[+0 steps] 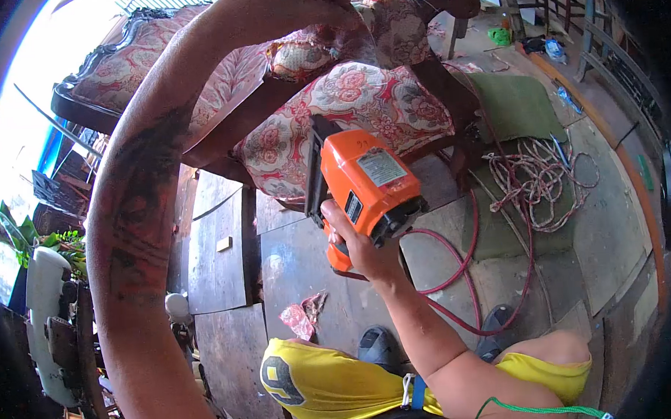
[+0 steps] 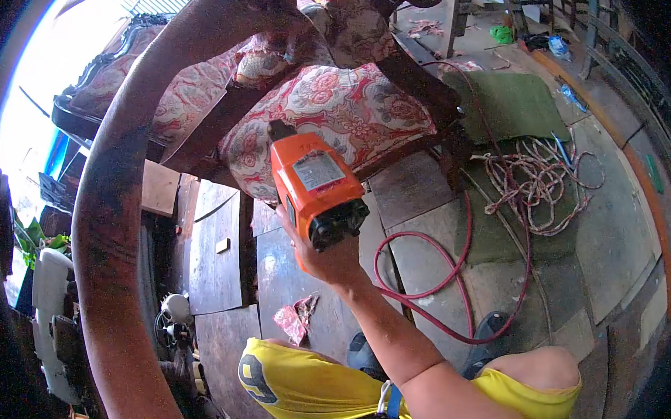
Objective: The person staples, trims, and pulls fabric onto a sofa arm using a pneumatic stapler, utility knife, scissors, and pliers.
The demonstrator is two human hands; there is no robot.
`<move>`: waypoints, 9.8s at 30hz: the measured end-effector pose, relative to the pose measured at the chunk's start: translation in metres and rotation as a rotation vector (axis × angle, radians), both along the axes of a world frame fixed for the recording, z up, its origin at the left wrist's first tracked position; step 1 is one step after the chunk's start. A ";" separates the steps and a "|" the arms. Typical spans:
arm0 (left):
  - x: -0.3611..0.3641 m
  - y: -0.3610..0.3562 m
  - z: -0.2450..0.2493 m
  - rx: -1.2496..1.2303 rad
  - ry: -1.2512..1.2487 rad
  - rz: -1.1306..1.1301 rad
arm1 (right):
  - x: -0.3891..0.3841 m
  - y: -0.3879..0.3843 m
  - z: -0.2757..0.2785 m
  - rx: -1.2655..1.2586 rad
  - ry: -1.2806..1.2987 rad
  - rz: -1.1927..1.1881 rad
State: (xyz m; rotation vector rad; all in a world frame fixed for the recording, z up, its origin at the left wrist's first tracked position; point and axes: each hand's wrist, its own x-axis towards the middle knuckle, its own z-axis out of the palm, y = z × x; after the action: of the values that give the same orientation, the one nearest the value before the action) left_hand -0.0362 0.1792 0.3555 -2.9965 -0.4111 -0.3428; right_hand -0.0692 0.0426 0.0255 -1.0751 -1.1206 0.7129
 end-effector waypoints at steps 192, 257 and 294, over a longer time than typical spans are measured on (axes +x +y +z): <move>-0.142 0.126 -0.084 -0.543 0.194 -0.334 | -0.120 0.042 0.194 0.257 1.419 -0.324; -0.136 0.114 -0.078 -0.757 0.200 -0.165 | -0.201 -0.083 0.200 0.016 1.802 -1.304; -0.139 0.102 -0.066 -0.894 -0.062 0.107 | 0.079 -0.109 0.441 -0.643 0.799 -1.138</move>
State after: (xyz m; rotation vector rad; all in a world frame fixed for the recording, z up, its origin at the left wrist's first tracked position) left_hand -0.1748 0.2807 0.2897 -3.7929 -0.9418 -0.2967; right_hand 0.0101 -0.0666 0.4663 -1.5158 0.4874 0.4590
